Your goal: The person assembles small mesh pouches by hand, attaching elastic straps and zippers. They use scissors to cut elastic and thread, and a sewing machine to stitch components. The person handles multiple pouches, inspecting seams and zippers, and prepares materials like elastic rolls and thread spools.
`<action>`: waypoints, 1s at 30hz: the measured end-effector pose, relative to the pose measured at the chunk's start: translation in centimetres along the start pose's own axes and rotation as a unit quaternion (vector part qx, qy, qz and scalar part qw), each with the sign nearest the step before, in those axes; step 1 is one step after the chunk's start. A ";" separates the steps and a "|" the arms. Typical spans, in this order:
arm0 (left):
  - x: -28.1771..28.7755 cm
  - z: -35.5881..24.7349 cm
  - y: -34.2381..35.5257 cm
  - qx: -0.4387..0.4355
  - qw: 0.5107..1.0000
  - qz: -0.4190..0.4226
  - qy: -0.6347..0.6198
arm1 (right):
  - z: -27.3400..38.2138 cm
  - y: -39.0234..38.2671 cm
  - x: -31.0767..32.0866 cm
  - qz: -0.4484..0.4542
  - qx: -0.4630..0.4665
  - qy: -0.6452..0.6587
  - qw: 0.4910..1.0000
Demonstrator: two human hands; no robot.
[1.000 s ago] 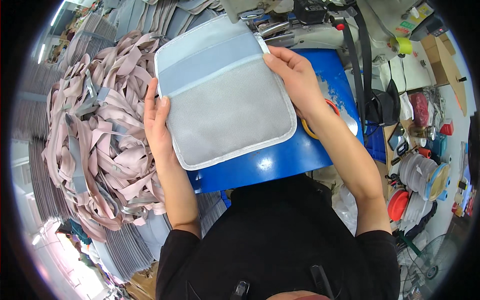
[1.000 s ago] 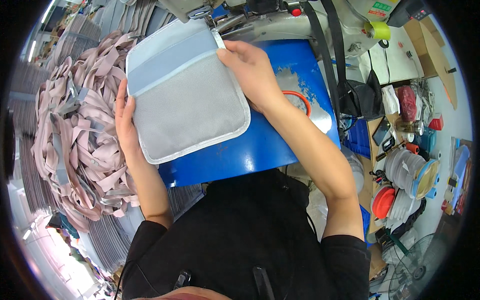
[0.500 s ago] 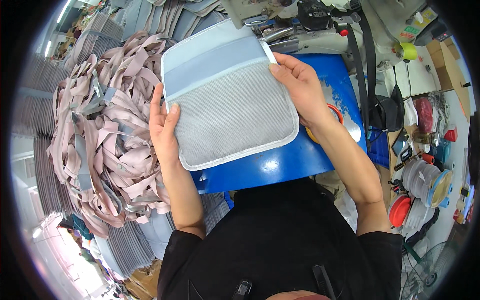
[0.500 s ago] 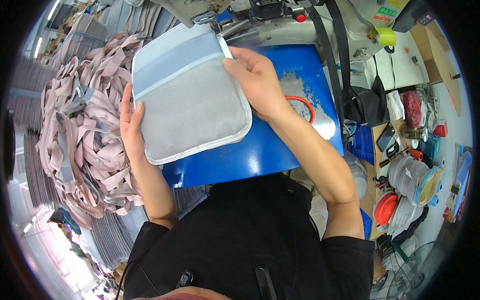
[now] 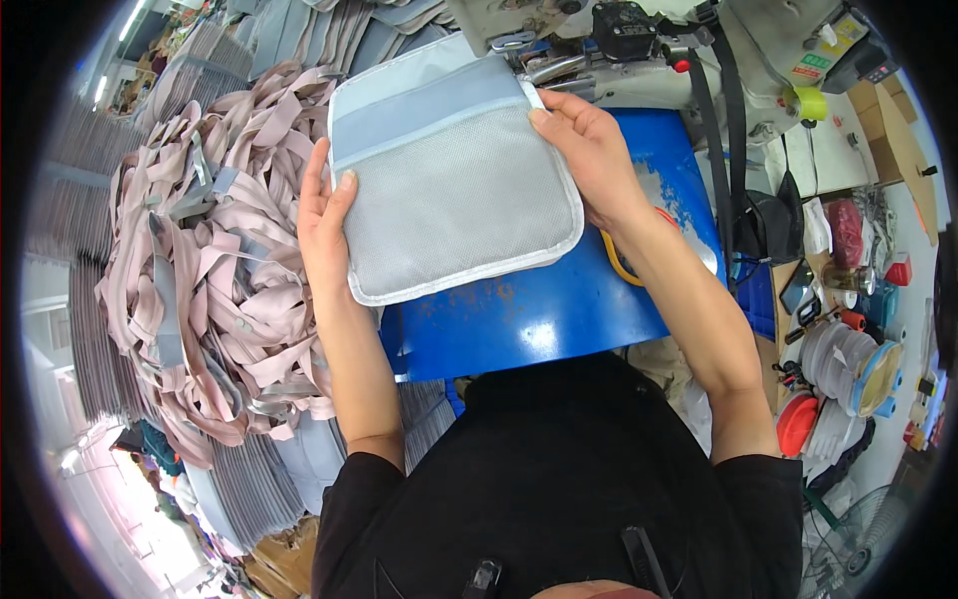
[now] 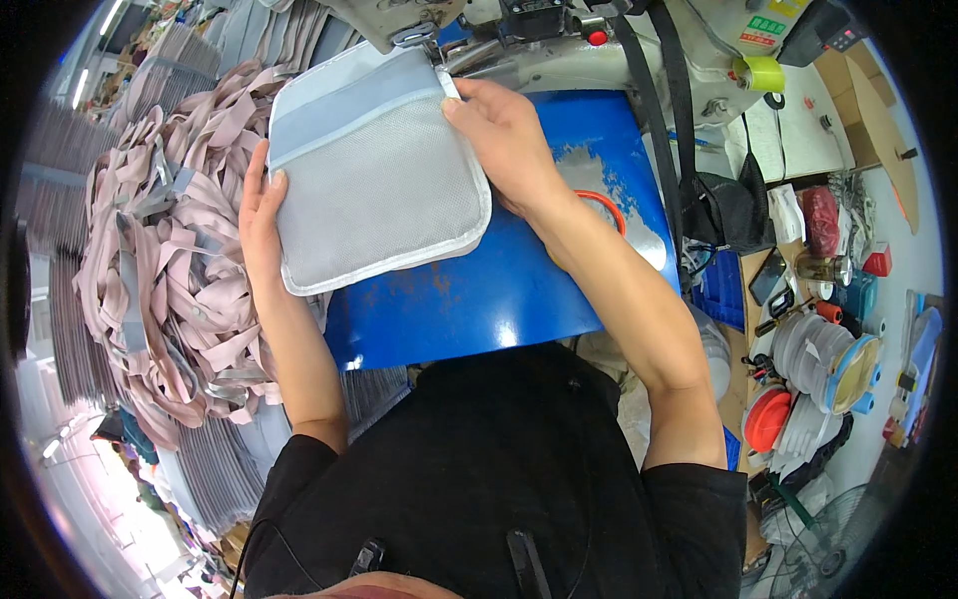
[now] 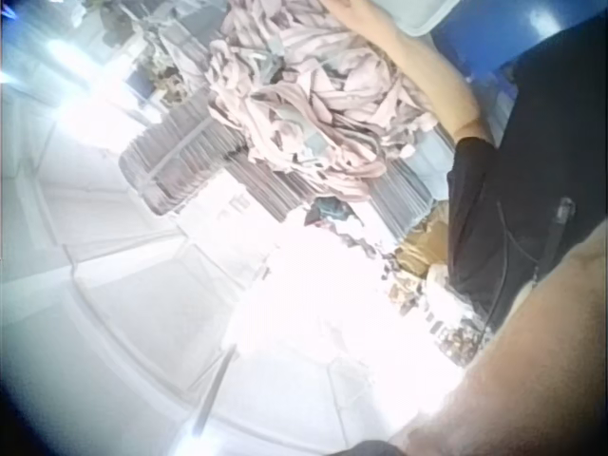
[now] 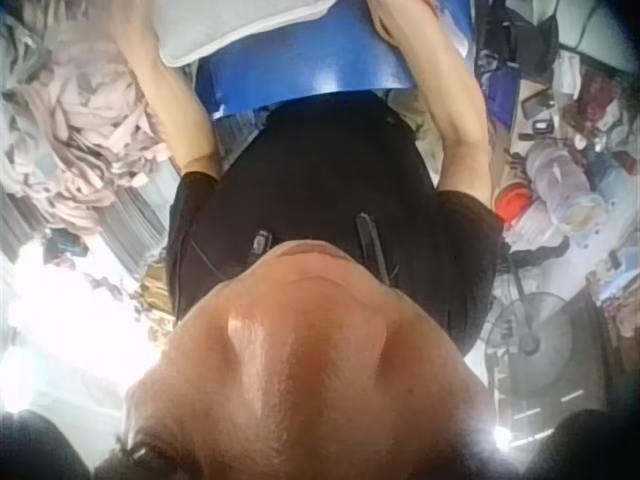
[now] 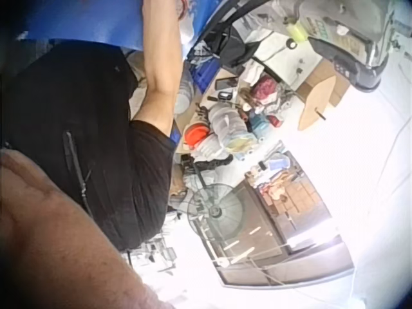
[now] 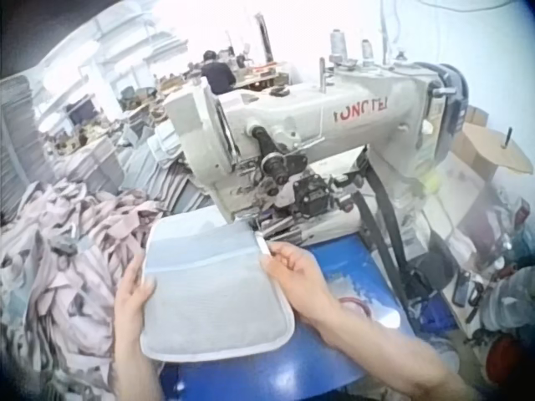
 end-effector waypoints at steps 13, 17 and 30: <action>0.3 0.2 0.8 -0.013 0.999 -0.013 0.037 | -0.2 0.7 0.7 -0.019 0.016 -0.038 0.999; 0.4 0.8 0.6 -0.003 1.000 -0.016 0.015 | 0.3 -0.2 0.9 -0.014 0.023 -0.096 0.995; 0.0 0.4 -0.3 -0.016 1.000 0.010 -0.002 | 0.9 -1.0 0.2 -0.007 0.027 -0.063 0.998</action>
Point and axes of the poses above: each hand's wrist, its own y-axis towards the middle knuckle, its own x-axis out of the back of the hand, z = x × y, the point moved 10 cm from there along y, towards the middle knuckle, and after that the axes turned 2 degrees about -z, right-handed, at the moved point
